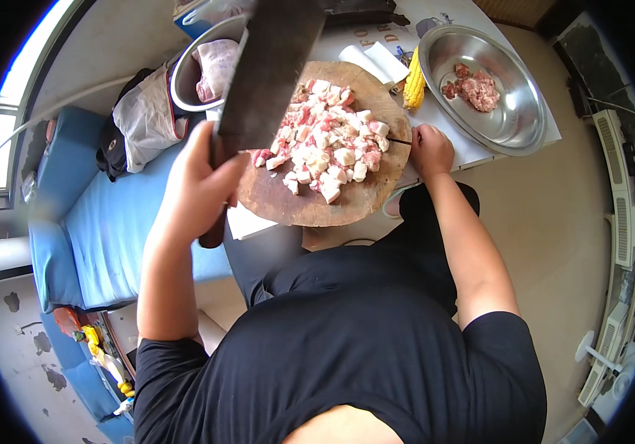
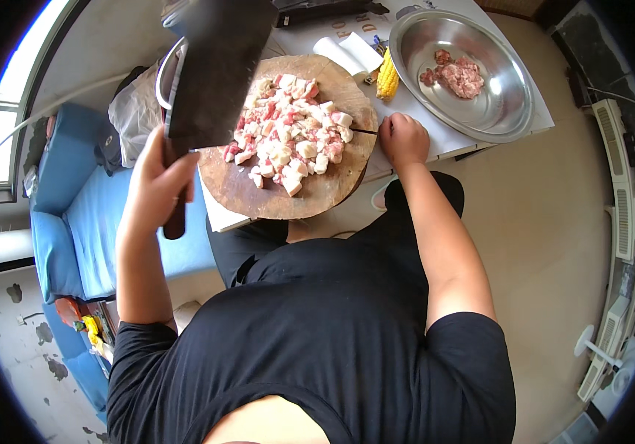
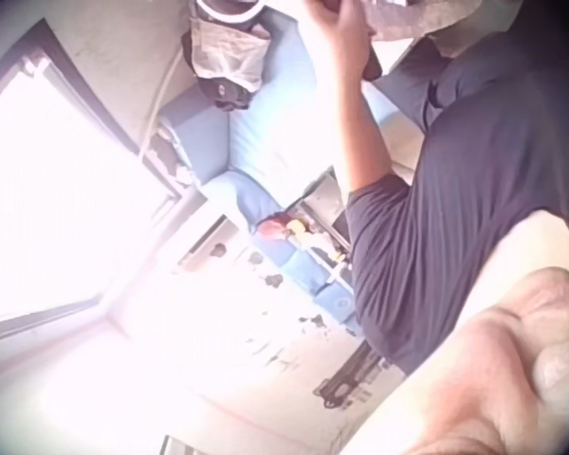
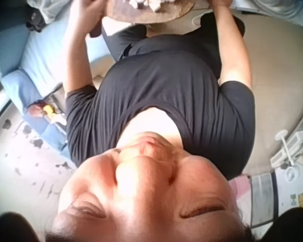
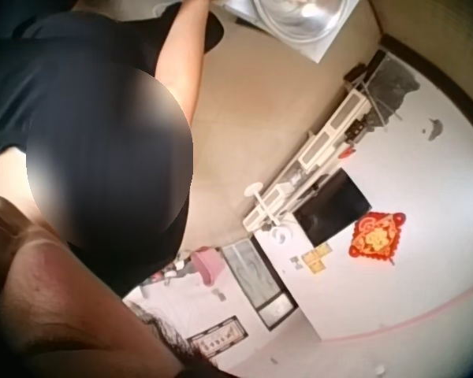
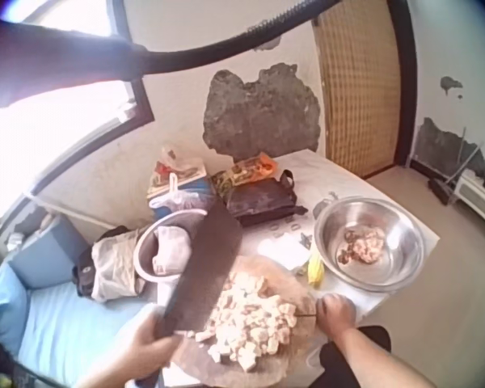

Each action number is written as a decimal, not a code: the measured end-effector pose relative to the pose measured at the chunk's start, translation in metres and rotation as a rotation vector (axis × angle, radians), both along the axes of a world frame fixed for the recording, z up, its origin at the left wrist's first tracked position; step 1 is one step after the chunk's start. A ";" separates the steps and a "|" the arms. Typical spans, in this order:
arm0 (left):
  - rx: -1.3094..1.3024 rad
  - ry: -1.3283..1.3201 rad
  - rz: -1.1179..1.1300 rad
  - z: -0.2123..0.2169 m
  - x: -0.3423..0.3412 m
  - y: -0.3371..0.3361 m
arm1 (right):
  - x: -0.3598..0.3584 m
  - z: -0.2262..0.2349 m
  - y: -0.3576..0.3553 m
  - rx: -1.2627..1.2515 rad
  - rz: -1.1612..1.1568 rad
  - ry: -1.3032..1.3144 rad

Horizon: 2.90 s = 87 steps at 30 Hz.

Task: The person uses a large cleaver to chop pieces of raw pork on a round wooden cutting board. The person repeatedly chops the meat into smaller pieces and occasionally scrapes the minced meat into a pile. The task is performed in a kitchen setting with a bowl of raw meat and a metal bowl visible nearby.

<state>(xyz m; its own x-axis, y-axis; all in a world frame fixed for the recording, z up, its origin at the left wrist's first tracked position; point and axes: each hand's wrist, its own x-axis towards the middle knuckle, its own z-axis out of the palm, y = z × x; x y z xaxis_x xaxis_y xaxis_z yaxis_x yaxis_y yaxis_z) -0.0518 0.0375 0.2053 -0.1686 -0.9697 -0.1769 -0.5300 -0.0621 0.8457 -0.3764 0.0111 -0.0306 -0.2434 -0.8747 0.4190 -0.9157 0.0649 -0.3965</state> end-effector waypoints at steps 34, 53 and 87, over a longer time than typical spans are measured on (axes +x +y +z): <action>-0.063 -0.094 -0.041 -0.001 -0.010 0.002 | -0.003 -0.006 0.000 0.009 -0.010 -0.009; 0.010 -0.262 -0.188 -0.015 -0.006 -0.005 | -0.001 -0.008 -0.002 -0.018 0.001 0.018; 0.124 -0.142 -0.155 -0.013 -0.013 0.000 | 0.000 -0.009 -0.002 0.025 -0.014 -0.003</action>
